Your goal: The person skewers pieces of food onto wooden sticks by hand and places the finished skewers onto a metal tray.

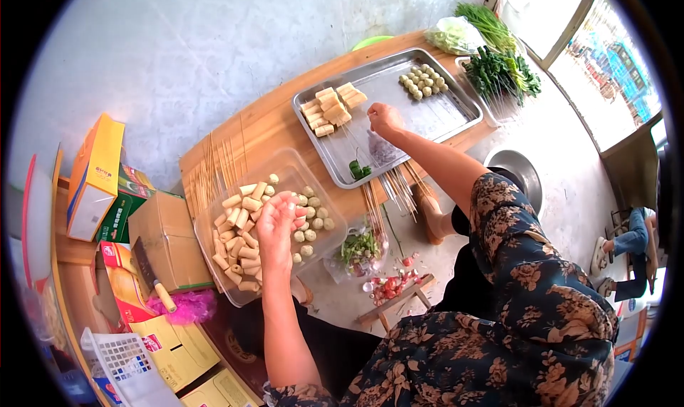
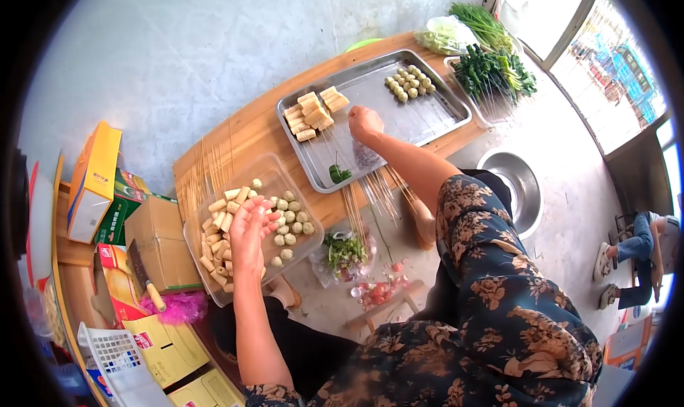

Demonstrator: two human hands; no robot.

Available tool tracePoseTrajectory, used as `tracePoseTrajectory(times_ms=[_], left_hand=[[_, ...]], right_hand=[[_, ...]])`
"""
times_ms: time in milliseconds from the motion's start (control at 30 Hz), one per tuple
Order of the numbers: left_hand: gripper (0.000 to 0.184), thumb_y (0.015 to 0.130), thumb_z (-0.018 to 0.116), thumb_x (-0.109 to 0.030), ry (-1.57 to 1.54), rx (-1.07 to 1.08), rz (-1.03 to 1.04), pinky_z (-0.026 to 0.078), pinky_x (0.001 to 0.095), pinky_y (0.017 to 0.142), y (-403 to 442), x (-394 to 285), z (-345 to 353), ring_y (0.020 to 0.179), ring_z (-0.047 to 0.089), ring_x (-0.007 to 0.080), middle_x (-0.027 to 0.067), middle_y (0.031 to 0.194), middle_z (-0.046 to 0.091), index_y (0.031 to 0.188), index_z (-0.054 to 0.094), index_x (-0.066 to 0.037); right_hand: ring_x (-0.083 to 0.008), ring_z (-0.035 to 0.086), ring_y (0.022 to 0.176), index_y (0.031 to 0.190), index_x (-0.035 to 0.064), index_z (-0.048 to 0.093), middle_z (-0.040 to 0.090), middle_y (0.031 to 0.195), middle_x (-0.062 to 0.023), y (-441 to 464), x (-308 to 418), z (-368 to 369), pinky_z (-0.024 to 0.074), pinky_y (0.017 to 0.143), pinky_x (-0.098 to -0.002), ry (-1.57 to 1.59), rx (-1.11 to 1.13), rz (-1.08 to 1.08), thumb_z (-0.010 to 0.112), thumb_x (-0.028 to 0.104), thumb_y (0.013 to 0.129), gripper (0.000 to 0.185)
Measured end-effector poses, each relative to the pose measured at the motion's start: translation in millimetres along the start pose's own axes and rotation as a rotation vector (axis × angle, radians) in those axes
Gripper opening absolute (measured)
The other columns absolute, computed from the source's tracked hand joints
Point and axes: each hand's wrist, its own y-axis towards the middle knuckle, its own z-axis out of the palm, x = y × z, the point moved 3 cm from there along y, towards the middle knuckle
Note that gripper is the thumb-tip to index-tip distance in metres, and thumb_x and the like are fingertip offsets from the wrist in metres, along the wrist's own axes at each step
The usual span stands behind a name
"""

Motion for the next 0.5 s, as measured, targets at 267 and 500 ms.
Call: tracePoseTrajectory(times_ms=[267,500], left_hand=[[0.028,0.093,0.057,-0.019,0.015,0.023,0.013,0.05,0.0227,0.07,0,1,3,0.084,0.062,0.0116,0.0051,0.099,0.061,0.115,0.054,-0.002],[0.027,0.094,0.055,-0.019,0.06,0.039,0.033,0.051,0.0255,0.072,5,10,-6,0.085,0.062,0.0139,0.0072,0.103,0.061,0.116,0.053,-0.003]], right_hand=[[-0.033,0.063,0.096,0.106,0.017,0.066,0.067,0.101,-0.0141,-18,-17,14,0.0501,0.082,-0.0411,-0.025,0.071,-0.032,0.051,0.019,0.083,0.027],[-0.0257,0.067,0.079,0.106,0.0074,0.064,0.068,0.091,-0.0137,-59,-6,-46,0.0527,0.072,-0.0361,0.065,0.084,-0.271,0.053,0.016,0.084,0.026]])
